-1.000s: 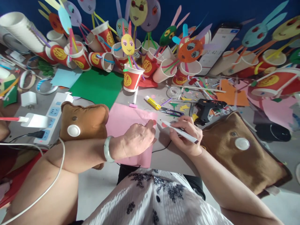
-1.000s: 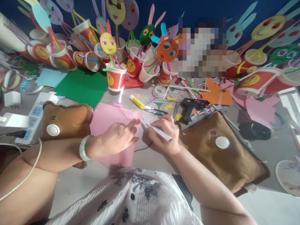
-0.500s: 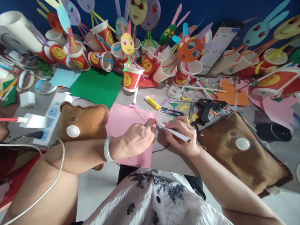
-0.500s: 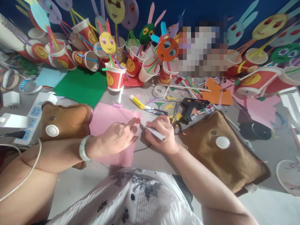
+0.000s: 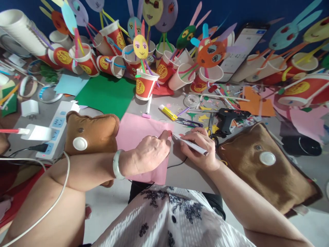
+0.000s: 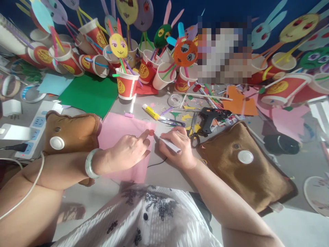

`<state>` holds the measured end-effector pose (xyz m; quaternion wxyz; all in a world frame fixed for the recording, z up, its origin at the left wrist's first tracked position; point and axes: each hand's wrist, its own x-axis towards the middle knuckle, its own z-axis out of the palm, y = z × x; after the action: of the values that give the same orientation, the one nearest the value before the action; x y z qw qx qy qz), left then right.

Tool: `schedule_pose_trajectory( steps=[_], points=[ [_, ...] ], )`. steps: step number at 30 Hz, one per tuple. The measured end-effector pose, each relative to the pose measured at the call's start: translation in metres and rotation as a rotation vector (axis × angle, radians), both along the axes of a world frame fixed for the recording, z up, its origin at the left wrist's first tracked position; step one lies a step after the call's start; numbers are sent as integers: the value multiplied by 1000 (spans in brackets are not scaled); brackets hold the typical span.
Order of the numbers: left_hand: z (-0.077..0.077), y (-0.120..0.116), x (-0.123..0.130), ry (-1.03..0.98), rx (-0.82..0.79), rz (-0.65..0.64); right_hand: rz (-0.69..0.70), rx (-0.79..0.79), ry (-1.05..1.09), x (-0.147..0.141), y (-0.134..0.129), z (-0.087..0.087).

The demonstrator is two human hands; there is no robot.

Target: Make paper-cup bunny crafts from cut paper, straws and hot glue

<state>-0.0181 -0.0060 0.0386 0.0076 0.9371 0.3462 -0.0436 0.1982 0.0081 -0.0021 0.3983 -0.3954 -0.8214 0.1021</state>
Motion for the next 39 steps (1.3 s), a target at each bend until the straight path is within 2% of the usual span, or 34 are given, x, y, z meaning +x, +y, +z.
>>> schedule_pose_trajectory(
  steps=[10,24,39],
  points=[
    [0,-4,0,6,34,54,-8,-2,-11,-1,1,-1],
    [1,-5,1,34,9,-3,4,6,-10,-1,1,1],
    [3,-3,1,-14,-60,40,25,-50,-25,0,-1,1]
  ],
)
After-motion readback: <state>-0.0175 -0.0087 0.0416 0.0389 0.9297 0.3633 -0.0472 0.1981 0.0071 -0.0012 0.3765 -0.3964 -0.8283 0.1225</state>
